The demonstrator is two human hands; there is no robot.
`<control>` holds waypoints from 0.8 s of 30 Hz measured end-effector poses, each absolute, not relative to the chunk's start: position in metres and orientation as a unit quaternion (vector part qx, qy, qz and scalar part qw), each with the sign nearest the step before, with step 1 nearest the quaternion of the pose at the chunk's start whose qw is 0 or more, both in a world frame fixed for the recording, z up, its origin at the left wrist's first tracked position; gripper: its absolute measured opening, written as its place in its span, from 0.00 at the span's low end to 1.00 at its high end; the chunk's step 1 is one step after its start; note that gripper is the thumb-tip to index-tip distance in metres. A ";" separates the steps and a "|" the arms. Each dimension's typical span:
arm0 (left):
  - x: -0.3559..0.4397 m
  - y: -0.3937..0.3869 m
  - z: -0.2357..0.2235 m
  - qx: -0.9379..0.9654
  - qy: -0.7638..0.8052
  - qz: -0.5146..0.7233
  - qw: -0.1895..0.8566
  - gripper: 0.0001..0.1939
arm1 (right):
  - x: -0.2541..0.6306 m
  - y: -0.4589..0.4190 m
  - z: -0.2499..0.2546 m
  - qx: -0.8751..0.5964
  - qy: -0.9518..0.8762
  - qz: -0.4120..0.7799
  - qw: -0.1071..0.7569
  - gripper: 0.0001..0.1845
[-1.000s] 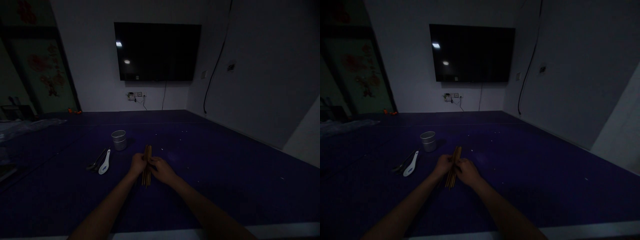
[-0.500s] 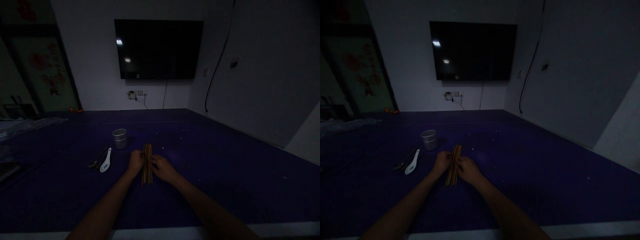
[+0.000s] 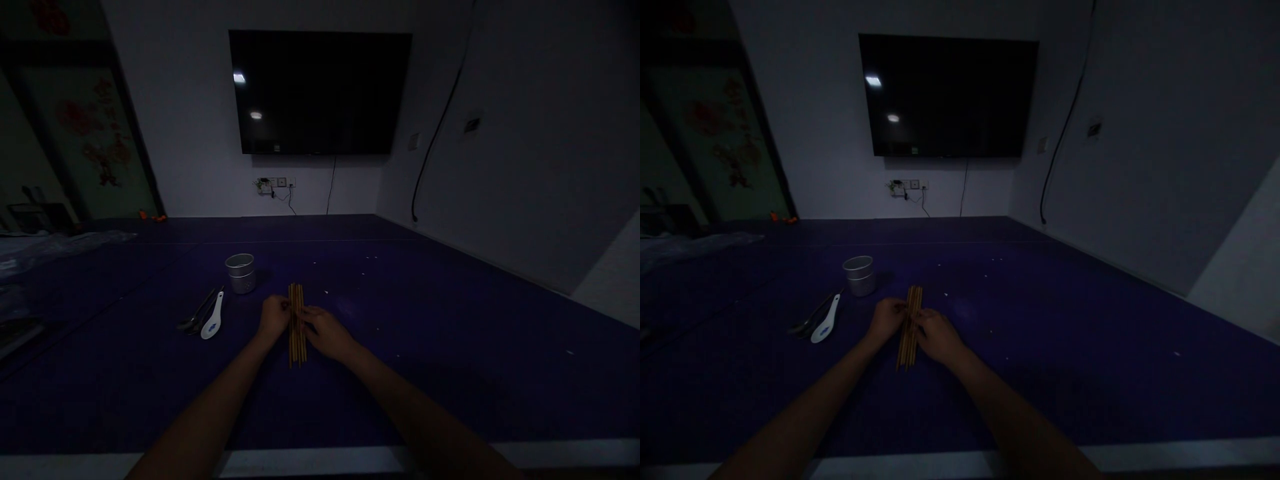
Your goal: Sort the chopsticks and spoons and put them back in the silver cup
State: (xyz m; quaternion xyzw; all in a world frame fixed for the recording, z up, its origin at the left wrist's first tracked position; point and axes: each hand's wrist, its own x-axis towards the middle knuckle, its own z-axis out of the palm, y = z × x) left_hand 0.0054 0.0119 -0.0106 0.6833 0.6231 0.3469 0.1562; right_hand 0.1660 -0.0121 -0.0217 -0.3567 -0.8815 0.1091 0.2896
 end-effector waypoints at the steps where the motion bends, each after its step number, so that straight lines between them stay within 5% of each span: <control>1: 0.005 0.013 -0.012 0.686 0.623 0.345 0.149 0.14 | 0.166 -0.012 -0.021 -0.359 -0.881 0.109 0.288 0.19; 24: 0.011 0.004 -0.011 0.750 0.622 0.224 0.010 0.16 | 0.164 -0.012 -0.022 -0.351 -0.885 0.101 0.288 0.14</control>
